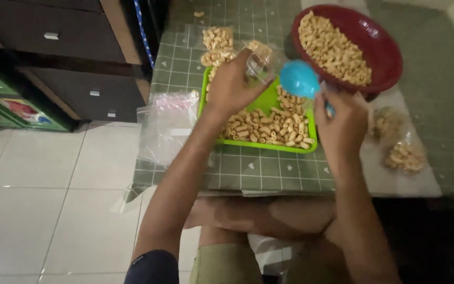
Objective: Scooping macaroni from a tray into small plastic bags for individual packaging.
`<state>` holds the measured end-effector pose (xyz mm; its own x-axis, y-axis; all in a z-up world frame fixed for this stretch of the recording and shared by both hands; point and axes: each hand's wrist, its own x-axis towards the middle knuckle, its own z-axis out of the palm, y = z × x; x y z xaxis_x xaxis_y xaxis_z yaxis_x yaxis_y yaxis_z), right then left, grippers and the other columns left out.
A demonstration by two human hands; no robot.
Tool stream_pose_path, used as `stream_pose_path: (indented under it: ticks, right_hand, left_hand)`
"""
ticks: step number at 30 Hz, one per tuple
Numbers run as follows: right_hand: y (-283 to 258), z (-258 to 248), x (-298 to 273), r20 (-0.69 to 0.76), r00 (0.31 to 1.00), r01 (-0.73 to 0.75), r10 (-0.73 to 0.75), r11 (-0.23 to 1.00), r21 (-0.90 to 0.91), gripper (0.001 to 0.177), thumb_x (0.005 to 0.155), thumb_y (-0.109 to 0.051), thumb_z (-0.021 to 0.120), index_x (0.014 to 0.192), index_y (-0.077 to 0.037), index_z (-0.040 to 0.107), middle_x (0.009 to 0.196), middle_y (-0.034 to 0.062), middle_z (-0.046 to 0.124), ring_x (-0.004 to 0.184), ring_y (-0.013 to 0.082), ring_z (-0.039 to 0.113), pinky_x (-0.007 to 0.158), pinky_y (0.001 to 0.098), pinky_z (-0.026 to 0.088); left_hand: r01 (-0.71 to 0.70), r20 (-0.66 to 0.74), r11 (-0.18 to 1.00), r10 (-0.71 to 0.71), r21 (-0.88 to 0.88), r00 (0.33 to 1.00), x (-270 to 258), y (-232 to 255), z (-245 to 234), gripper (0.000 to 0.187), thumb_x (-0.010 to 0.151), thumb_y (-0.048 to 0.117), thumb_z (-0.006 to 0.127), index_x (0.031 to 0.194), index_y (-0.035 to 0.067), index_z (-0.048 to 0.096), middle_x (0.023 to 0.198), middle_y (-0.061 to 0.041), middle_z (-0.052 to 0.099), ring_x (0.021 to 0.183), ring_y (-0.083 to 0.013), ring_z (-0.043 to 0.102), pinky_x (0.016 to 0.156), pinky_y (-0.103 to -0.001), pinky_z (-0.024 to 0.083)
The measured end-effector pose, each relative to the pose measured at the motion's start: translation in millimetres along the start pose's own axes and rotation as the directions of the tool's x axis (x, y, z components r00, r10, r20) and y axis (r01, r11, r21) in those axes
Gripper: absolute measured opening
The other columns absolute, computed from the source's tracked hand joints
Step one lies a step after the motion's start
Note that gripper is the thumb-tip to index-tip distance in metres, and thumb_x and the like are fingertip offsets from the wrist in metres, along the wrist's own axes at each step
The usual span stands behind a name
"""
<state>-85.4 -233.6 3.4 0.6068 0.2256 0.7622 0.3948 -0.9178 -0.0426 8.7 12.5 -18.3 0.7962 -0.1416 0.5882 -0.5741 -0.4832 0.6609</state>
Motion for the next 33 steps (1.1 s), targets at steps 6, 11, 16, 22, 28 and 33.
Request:
stream_pose_path:
  ticks: [6, 11, 16, 22, 28, 33]
  right_hand:
    - [17.9, -4.2, -19.3, 0.457, 0.85, -0.147, 0.261, 0.952, -0.269, 0.039, 0.116, -0.04, 0.06, 0.126, -0.009, 0.082, 0.114, 0.0142, 0.081, 0.098, 0.0348, 0.073, 0.072, 0.0541, 0.048]
    - [10.1, -50.3, -26.2, 0.307, 0.925, 0.293, -0.224, 0.935, -0.201, 0.015, 0.108, -0.024, 0.083, 0.109, -0.009, 0.085, 0.095, 0.0056, 0.077, 0.086, 0.0242, 0.071, 0.069, 0.0394, 0.052]
    - [9.9, -40.2, -43.1, 0.465, 0.841, 0.468, -0.277, 0.804, -0.367, 0.026, 0.106, -0.044, 0.074, 0.123, -0.025, 0.081, 0.098, -0.0031, 0.079, 0.085, 0.0157, 0.072, 0.074, 0.0333, 0.055]
    - [-1.1, -25.5, -37.6, 0.326, 0.887, 0.432, -0.326, 0.837, -0.337, 0.023, 0.105, -0.035, 0.091, 0.095, -0.021, 0.076, 0.088, -0.0042, 0.067, 0.085, 0.0145, 0.067, 0.073, 0.0309, 0.046]
    - [-14.8, -46.0, -30.2, 0.294, 0.91, 0.384, -0.294, 0.864, -0.325, 0.021, 0.107, -0.036, 0.092, 0.099, -0.02, 0.081, 0.089, -0.0044, 0.074, 0.082, 0.0138, 0.07, 0.066, 0.028, 0.05]
    - [-23.6, -57.2, -18.8, 0.317, 0.911, 0.401, -0.265, 0.75, -0.525, 0.031, 0.106, -0.012, 0.084, 0.083, -0.023, 0.065, 0.078, -0.007, 0.059, 0.079, 0.0133, 0.061, 0.069, 0.0297, 0.04]
  left_hand:
    - [-0.055, -0.058, 0.998, 0.056, 0.025, 0.997, 2.0, -19.6, 10.1, 0.052, 0.095, 0.061, 0.07, 0.111, 0.012, 0.061, 0.076, -0.007, 0.074, 0.054, -0.0198, 0.067, 0.044, -0.038, 0.05]
    - [-0.038, -0.052, 0.999, 0.038, 0.005, 0.998, 4.5, -20.7, 10.7, 0.048, 0.098, 0.058, 0.067, 0.112, 0.012, 0.062, 0.074, -0.003, 0.073, 0.047, -0.0117, 0.063, 0.043, -0.032, 0.057]
    - [-0.131, -0.124, 0.991, 0.13, -0.003, 0.984, 1.3, -15.7, 8.2, 0.04, 0.1, 0.054, 0.065, 0.099, 0.014, 0.059, 0.063, 0.0, 0.064, 0.044, -0.0135, 0.056, 0.04, -0.036, 0.047]
    - [-0.084, -0.044, 0.996, 0.083, -0.021, 0.996, 1.3, -10.6, 2.5, 0.038, 0.099, 0.05, 0.073, 0.105, 0.015, 0.06, 0.081, -0.002, 0.077, 0.047, -0.0096, 0.058, 0.044, -0.031, 0.051]
    - [-0.106, -0.08, 0.993, 0.11, 0.048, 0.991, 0.7, -13.3, 3.3, 0.039, 0.096, 0.044, 0.081, 0.113, 0.016, 0.058, 0.1, 0.002, 0.075, 0.055, -0.0167, 0.066, 0.049, -0.04, 0.05]
    - [-0.094, -0.066, 0.994, 0.098, 0.059, 0.993, 2.5, -6.4, 3.4, 0.032, 0.096, 0.044, 0.079, 0.105, 0.016, 0.065, 0.084, 0.003, 0.079, 0.054, -0.0119, 0.067, 0.047, -0.034, 0.052]
